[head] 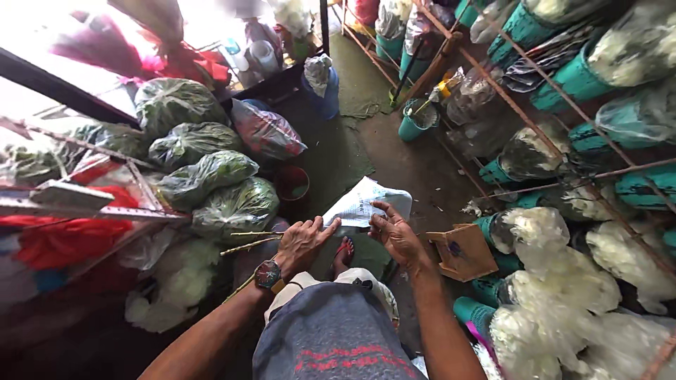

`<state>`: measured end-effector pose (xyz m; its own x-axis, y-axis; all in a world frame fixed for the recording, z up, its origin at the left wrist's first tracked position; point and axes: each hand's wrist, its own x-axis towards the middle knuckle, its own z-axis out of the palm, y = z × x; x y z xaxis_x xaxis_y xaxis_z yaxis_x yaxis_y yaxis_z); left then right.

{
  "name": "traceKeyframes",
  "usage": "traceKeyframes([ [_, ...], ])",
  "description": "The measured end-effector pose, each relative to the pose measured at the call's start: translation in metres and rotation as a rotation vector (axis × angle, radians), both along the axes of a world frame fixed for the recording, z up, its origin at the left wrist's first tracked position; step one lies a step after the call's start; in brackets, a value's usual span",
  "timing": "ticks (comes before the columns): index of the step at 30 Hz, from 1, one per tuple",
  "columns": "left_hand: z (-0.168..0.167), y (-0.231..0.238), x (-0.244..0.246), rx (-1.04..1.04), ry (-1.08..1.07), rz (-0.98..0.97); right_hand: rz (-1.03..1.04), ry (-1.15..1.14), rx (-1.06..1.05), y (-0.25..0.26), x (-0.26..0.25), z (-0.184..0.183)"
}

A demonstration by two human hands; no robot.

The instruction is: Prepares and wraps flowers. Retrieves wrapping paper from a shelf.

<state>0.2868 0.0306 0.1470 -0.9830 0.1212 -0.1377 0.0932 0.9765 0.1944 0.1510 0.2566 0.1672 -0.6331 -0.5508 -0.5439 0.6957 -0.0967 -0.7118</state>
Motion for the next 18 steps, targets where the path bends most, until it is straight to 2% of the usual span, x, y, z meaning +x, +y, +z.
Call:
traceKeyframes([
  [5,-0.008,-0.026,0.095,0.013,0.071,0.194,0.159,0.022,0.017,-0.049,0.056,-0.014],
  [9,-0.02,-0.049,0.232,0.095,0.039,0.526,0.608,0.23,0.039,-0.112,0.135,-0.021],
  [12,-0.032,-0.056,0.371,0.045,0.12,0.856,0.865,0.384,-0.035,-0.203,0.207,-0.021],
  [14,-0.036,-0.047,0.463,0.011,0.142,1.1,0.947,0.606,0.001,-0.282,0.253,-0.01],
  [16,-0.03,-0.036,0.542,-0.004,0.114,1.32,0.995,0.863,0.066,-0.37,0.279,0.015],
  [18,-0.022,-0.026,0.61,0.029,0.041,1.5,0.936,1.052,0.079,-0.448,0.295,0.048],
])
